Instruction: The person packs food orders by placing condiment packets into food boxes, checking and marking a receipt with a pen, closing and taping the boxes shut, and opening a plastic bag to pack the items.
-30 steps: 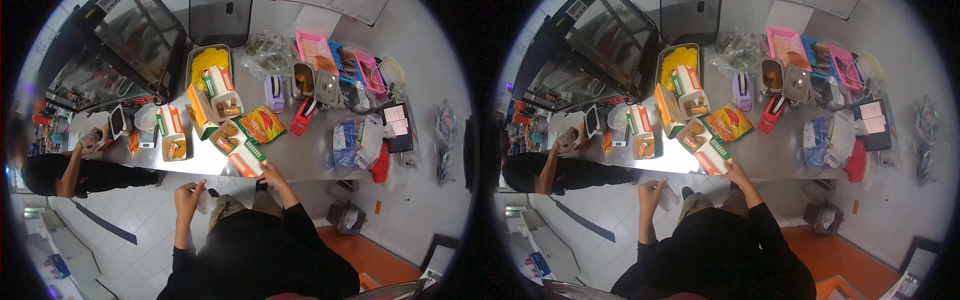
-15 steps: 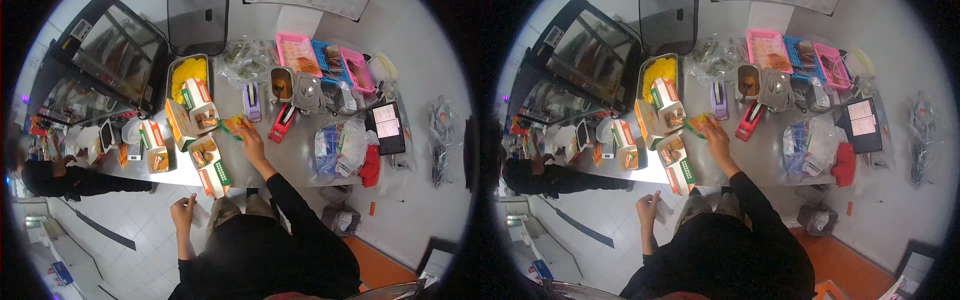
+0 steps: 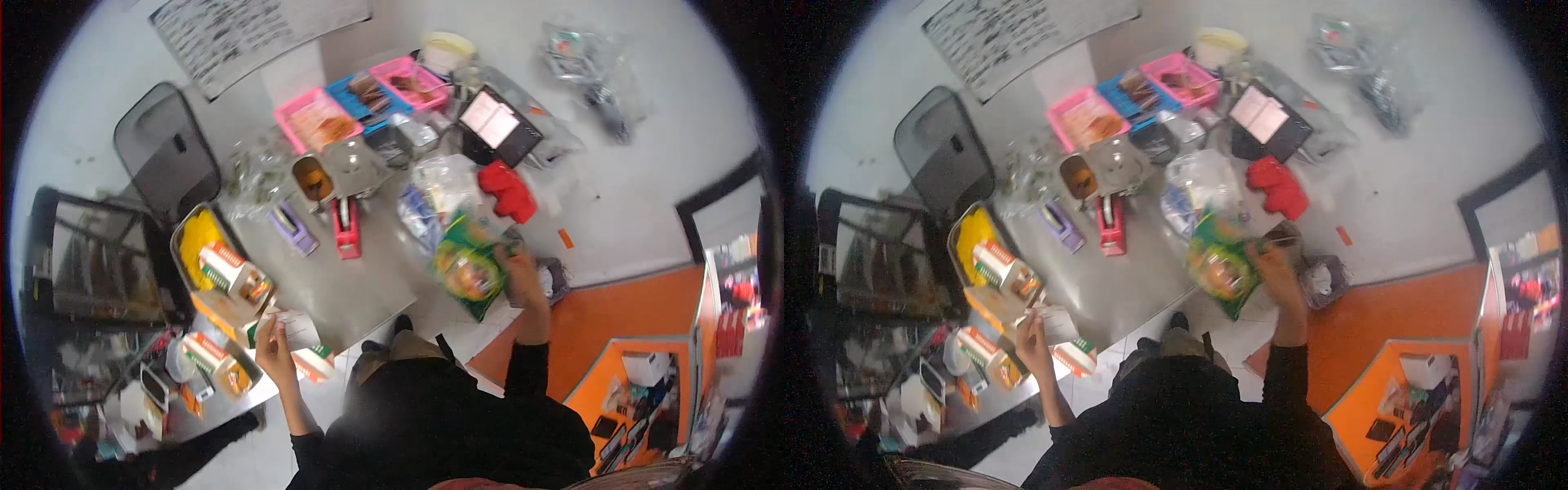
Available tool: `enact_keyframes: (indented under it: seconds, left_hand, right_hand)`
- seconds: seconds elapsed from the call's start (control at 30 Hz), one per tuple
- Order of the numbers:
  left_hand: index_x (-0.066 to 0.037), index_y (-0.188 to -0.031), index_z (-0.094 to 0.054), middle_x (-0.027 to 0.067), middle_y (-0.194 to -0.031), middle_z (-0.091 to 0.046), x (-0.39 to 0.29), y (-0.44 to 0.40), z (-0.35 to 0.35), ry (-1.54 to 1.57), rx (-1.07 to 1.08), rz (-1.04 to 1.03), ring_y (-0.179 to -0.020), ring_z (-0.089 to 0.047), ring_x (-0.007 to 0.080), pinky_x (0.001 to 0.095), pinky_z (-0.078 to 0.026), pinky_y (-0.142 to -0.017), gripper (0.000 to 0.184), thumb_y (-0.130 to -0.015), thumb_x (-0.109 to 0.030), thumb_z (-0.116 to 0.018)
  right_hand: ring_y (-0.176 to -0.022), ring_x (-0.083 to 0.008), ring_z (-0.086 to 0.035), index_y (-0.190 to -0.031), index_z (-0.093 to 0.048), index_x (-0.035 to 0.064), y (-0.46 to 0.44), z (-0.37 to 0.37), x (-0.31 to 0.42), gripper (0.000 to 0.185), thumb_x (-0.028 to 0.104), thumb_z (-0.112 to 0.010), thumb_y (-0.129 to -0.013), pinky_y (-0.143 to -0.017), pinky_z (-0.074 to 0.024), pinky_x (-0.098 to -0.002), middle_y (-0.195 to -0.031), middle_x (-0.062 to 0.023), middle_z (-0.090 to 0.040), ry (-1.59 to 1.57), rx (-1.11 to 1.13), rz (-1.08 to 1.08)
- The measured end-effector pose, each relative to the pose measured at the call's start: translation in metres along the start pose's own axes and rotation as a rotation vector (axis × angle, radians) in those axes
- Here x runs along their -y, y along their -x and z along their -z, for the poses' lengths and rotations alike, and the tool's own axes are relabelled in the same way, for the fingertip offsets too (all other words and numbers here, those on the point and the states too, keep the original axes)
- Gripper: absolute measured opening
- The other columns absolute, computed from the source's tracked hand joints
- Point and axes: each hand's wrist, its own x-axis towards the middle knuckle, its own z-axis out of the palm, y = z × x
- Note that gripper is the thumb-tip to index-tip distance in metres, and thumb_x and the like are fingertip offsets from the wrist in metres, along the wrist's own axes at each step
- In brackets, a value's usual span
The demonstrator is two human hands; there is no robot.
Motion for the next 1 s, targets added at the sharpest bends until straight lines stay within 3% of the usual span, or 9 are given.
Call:
enact_keyframes:
  seconds: [0.1,0.4,0.5,0.6,0.77,0.87,0.9,0.97,1.0]
  left_hand:
    - [-0.004,-0.11,-0.063,0.007,-0.097,-0.062,0.004,-0.008,-0.025,-0.045,-0.026,-0.061,-0.074,-0.051,0.0105,0.0227,-0.039,-0.055,0.027,-0.086,-0.015,-0.063]
    - [-0.002,-0.116,-0.059,0.0086,-0.109,-0.059,-0.049,-0.001,-0.091,-0.143,-0.126,0.055,-0.082,-0.053,0.0112,0.0203,-0.042,-0.059,0.031,-0.086,-0.012,-0.062]
    - [0.0,-0.118,-0.056,0.0111,-0.116,-0.055,-0.059,0.007,-0.112,-0.152,-0.217,0.02,-0.09,-0.056,0.0145,0.0228,-0.047,-0.063,0.032,-0.088,-0.009,-0.058]
    - [0.0,-0.12,-0.055,0.0126,-0.118,-0.053,-0.059,0.021,-0.127,-0.151,-0.267,0.086,-0.096,-0.057,0.0176,0.0254,-0.05,-0.067,0.032,-0.089,-0.007,-0.057]
    - [0.001,-0.122,-0.051,0.0142,-0.122,-0.05,-0.064,0.054,-0.134,-0.152,-0.327,0.168,-0.101,-0.057,0.0207,0.0278,-0.052,-0.075,0.035,-0.088,-0.005,-0.057]
    - [0.002,-0.125,-0.046,0.0139,-0.124,-0.048,-0.071,0.071,-0.14,-0.145,-0.391,0.171,-0.099,-0.057,0.0208,0.0284,-0.051,-0.075,0.04,-0.087,-0.003,-0.058]
    - [0.002,-0.126,-0.045,0.0137,-0.125,-0.047,-0.088,0.069,-0.151,-0.11,-0.442,0.149,-0.099,-0.057,0.021,0.0289,-0.051,-0.075,0.041,-0.087,-0.003,-0.058]
    - [0.001,-0.127,-0.044,0.0128,-0.127,-0.046,-0.099,0.073,-0.165,-0.111,-0.551,-0.012,-0.099,-0.056,0.0208,0.028,-0.051,-0.073,0.043,-0.087,-0.003,-0.059]
    - [0.001,-0.127,-0.044,0.0122,-0.128,-0.045,-0.088,0.075,-0.172,-0.144,-0.596,-0.159,-0.099,-0.056,0.0204,0.0267,-0.051,-0.071,0.044,-0.086,-0.003,-0.059]
  right_hand:
    - [-0.093,-0.0172,-0.056,-0.123,-0.047,0.0034,0.015,0.046,0.074,0.042,0.033,-0.051,-0.093,-0.075,-0.0474,-0.0303,-0.11,-0.0098,-0.056,-0.15,-0.65,0.175]
    - [-0.107,-0.0271,-0.054,-0.126,-0.043,0.0065,-0.192,0.227,0.11,0.043,0.032,-0.051,-0.093,-0.081,-0.048,-0.0473,-0.124,-0.0134,-0.05,-0.502,-0.794,0.539]
    - [-0.109,-0.0295,-0.051,-0.129,-0.038,0.0034,-0.273,0.264,0.096,0.046,0.027,-0.053,-0.092,-0.09,-0.0423,-0.0481,-0.122,-0.0148,-0.049,-0.379,-0.869,0.58]
    - [-0.112,-0.0333,-0.047,-0.134,-0.025,-0.0017,-0.306,0.252,0.06,0.068,0.034,-0.06,-0.087,-0.098,-0.0356,-0.0469,-0.118,-0.0148,-0.048,0.547,-1.447,0.576]
    - [-0.083,-0.0281,-0.058,-0.099,-0.058,-0.0001,-0.301,0.092,-0.026,0.023,0.0,-0.061,-0.076,-0.076,-0.0448,-0.0357,-0.092,-0.0151,-0.06,0.589,-0.008,0.645]
    - [-0.093,-0.0351,-0.06,-0.115,-0.052,0.0028,-0.308,0.053,-0.098,0.034,0.002,-0.052,-0.08,-0.08,-0.048,-0.0368,-0.106,-0.0202,-0.058,1.069,0.135,0.38]
    - [-0.095,-0.0352,-0.06,-0.121,-0.048,0.0039,-0.313,0.052,-0.155,0.037,0.007,-0.048,-0.084,-0.082,-0.0477,-0.0365,-0.112,-0.0205,-0.056,0.821,0.13,0.389]
    - [-0.095,-0.0209,-0.057,-0.126,-0.045,0.001,-0.365,0.1,-0.332,0.043,0.031,-0.036,-0.096,-0.089,-0.0444,-0.0327,-0.113,-0.0083,-0.056,-0.54,0.293,-0.353]
    - [-0.097,-0.0202,-0.057,-0.126,-0.045,0.0014,-0.351,0.089,-0.323,0.044,0.032,-0.034,-0.097,-0.089,-0.0444,-0.0325,-0.114,-0.0093,-0.057,-0.383,0.265,-0.37]
